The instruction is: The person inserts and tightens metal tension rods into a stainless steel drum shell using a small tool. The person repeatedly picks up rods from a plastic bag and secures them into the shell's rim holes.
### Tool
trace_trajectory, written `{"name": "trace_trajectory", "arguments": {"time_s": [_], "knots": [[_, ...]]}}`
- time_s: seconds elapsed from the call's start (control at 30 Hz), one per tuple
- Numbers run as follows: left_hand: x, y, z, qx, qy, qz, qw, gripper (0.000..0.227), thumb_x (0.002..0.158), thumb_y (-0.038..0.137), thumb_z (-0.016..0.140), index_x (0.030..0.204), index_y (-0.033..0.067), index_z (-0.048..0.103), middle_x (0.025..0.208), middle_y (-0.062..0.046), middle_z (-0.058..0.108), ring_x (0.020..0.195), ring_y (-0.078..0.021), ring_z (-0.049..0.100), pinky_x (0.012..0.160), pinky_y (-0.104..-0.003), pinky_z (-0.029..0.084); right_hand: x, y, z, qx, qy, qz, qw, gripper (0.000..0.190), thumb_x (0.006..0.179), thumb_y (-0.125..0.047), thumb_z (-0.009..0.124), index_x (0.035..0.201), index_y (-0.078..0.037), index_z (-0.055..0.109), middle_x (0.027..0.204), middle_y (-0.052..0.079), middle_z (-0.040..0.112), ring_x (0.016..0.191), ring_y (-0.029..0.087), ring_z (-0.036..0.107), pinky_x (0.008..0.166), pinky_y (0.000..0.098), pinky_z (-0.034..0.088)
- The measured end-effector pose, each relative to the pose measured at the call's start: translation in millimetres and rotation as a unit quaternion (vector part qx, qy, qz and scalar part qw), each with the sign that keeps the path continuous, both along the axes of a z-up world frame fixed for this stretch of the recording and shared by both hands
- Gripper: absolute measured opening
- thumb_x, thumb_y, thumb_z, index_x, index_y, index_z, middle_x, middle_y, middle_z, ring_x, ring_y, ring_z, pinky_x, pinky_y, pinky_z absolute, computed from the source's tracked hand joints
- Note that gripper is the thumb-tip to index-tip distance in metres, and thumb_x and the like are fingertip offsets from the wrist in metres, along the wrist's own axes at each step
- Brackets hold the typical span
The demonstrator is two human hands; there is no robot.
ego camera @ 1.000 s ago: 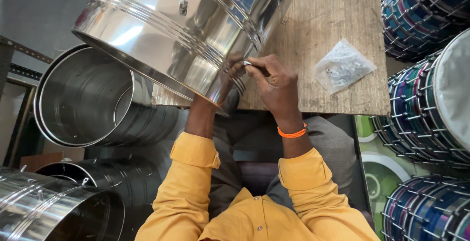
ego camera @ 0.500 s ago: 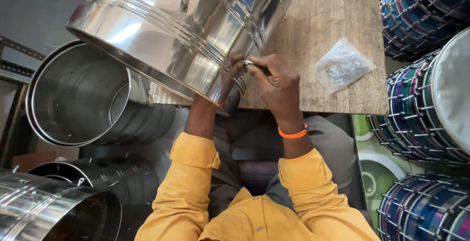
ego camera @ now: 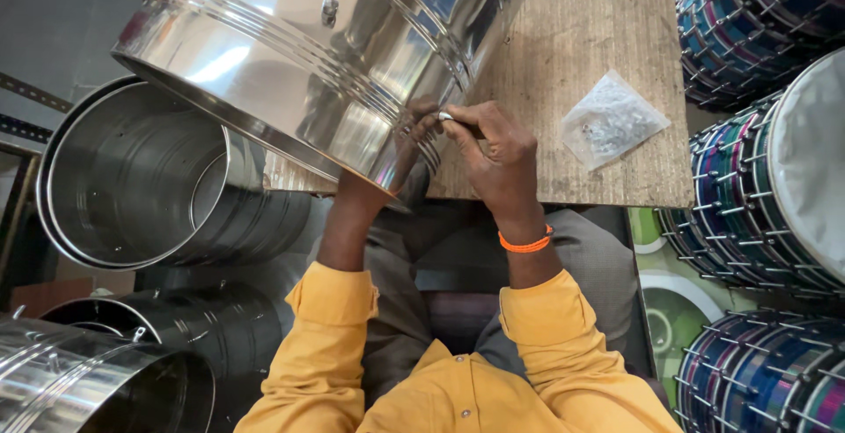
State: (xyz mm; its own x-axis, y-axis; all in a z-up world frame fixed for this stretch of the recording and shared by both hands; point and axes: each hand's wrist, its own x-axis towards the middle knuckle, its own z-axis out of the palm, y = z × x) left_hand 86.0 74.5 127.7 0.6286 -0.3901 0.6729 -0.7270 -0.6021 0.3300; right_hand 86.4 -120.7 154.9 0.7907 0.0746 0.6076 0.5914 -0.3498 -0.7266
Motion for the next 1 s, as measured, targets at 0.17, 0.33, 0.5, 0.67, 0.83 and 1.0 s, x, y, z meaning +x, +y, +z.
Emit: {"name": "trace_trajectory", "arguments": {"time_s": [0.17,0.33,0.5,0.67,0.83,1.0], "knots": [[-14.4,-9.2,17.9,-0.254,0.183,-0.046,0.949,0.028,0.105,-0.001,0.062,0.133,-0.0009,0.062,0.129,-0.011,0.070,0.113,-0.0198,0.072,0.097,-0.031,0.059,-0.8,1.4,-1.0,0.008,0.010,0.003,1.000,0.015,0.096,-0.002,0.078,0.109,-0.004,0.072,0.099,0.010,0.073,0.088,0.019,0.074,0.075,0.0299,0.058],[-14.2,-8.9,23.6,-0.214,0.203,-0.029,0.955,0.028,0.105,-0.002,0.059,0.133,-0.0041,0.062,0.128,-0.012,0.070,0.111,-0.0185,0.073,0.094,-0.030,0.059,-2.9,1.9,0.9,0.007,0.009,0.004,1.000,0.015,0.096,-0.002,0.077,0.110,-0.004,0.071,0.100,0.010,0.073,0.089,0.020,0.074,0.076,0.0306,0.058],[-19.2,-7.2,26.9,-0.119,0.111,0.046,0.986,0.025,0.103,-0.001,0.063,0.126,0.0019,0.069,0.124,-0.010,0.074,0.110,-0.0174,0.074,0.095,-0.029,0.059,-0.3,0.4,-1.2,-0.008,-0.008,-0.006,1.000,0.015,0.095,-0.002,0.078,0.109,-0.004,0.071,0.099,0.010,0.073,0.088,0.022,0.073,0.076,0.0321,0.057],[-15.2,-10.4,17.7,-0.315,0.236,-0.079,0.916,0.027,0.105,-0.003,0.055,0.131,-0.0048,0.058,0.129,-0.013,0.068,0.117,-0.0184,0.070,0.100,-0.030,0.058,-0.9,2.4,-2.5,-0.001,-0.002,-0.006,1.000,0.014,0.096,-0.003,0.078,0.108,-0.005,0.071,0.099,0.010,0.072,0.088,0.022,0.073,0.075,0.0318,0.057],[-11.8,-6.0,22.0,-0.147,0.151,0.008,0.977,0.028,0.100,-0.004,0.061,0.127,-0.0048,0.065,0.124,-0.013,0.071,0.112,-0.0194,0.071,0.097,-0.030,0.057,-1.1,-0.3,0.0,-0.020,-0.014,-0.011,1.000,0.015,0.094,-0.002,0.078,0.107,-0.004,0.072,0.097,0.010,0.072,0.086,0.023,0.072,0.074,0.0331,0.055],[-14.2,-6.4,16.0,-0.235,0.203,-0.039,0.950,0.027,0.105,-0.004,0.056,0.131,-0.0040,0.062,0.130,-0.013,0.069,0.117,-0.0193,0.071,0.098,-0.029,0.057,-3.6,2.9,-2.5,0.006,0.000,-0.001,1.000,0.015,0.097,-0.003,0.077,0.109,-0.004,0.070,0.100,0.010,0.072,0.089,0.021,0.074,0.076,0.0309,0.058]]}}
